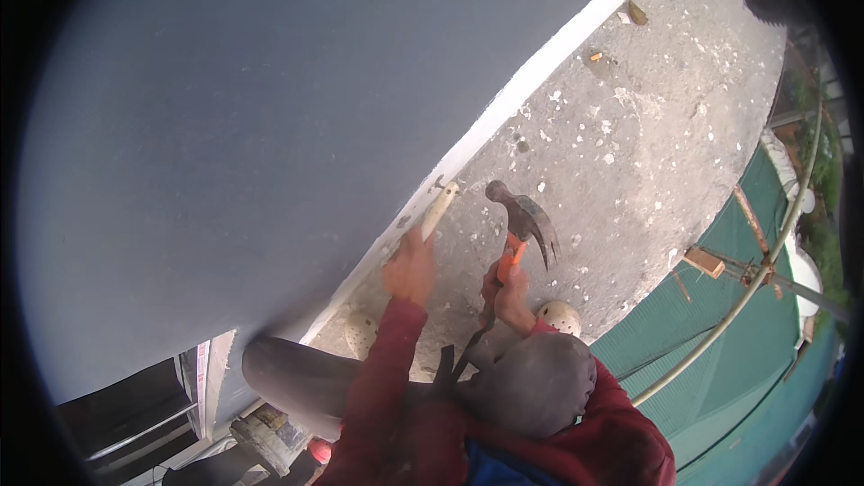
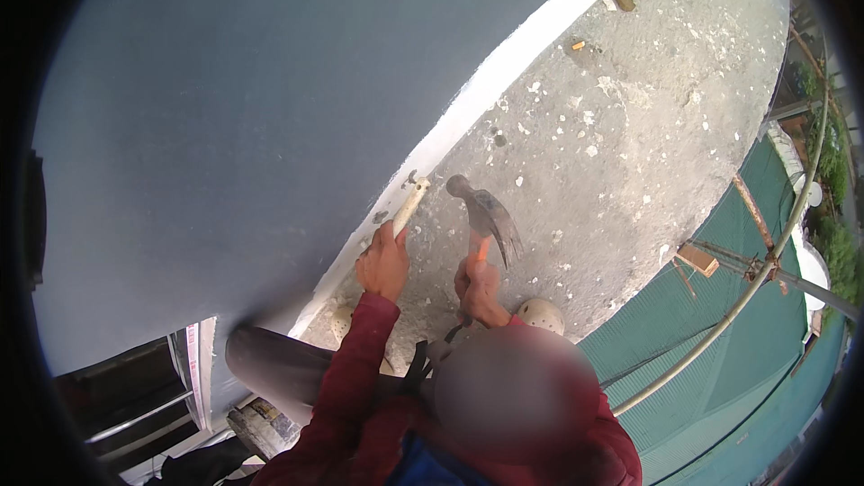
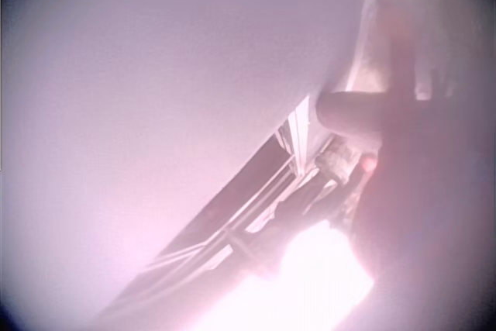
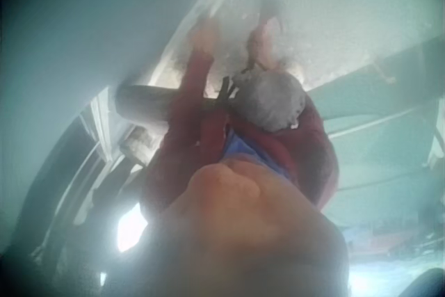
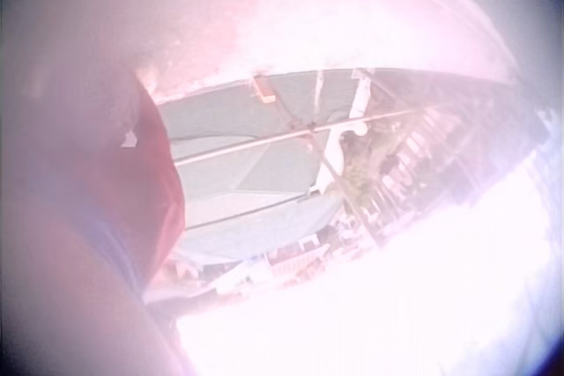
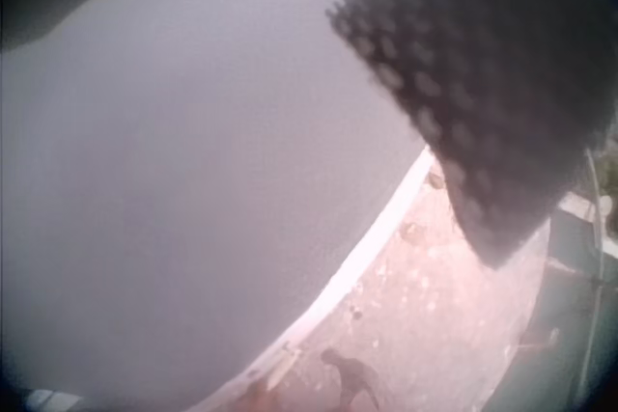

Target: The person uses a hammer and chisel to chip away at a concrete ledge, repeatedly striking the chisel to remove small pieces of material. The person works along the edge of the ledge, gradually clearing debris.

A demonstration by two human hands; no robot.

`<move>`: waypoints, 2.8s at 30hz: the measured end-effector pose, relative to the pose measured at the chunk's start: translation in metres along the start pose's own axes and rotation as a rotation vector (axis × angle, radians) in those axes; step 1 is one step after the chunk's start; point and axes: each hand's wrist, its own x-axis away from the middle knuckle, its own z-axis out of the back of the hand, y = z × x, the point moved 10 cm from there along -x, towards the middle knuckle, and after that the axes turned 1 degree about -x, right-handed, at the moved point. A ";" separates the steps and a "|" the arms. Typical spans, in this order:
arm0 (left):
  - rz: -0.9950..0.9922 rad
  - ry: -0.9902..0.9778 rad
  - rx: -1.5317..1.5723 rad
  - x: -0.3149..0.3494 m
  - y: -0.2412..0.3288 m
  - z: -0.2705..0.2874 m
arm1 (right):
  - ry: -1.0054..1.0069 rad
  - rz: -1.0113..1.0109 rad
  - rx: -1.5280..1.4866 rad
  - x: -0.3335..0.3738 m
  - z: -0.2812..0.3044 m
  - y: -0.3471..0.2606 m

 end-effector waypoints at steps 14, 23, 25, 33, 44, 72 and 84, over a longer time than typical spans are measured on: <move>-0.027 0.001 -0.022 0.000 0.000 -0.005 | 0.010 0.047 -0.161 0.000 0.003 0.017; 0.004 -0.030 0.002 0.000 0.000 -0.006 | 0.064 -0.066 -0.102 0.002 0.003 0.029; -0.005 -0.027 0.020 0.000 0.001 -0.006 | -0.063 -0.172 0.053 0.003 -0.009 0.037; 0.017 -0.075 0.033 0.000 0.000 -0.010 | -0.038 -0.103 -0.073 0.000 -0.006 0.018; 0.071 -0.122 0.046 0.000 0.002 -0.006 | -0.124 -0.181 0.079 -0.007 -0.015 0.023; 0.120 -0.214 0.079 0.001 -0.002 -0.014 | -0.006 -0.137 -0.003 -0.012 -0.003 0.015; -0.027 0.052 0.084 -0.001 0.011 0.000 | 0.045 -0.278 -0.064 0.005 0.016 0.006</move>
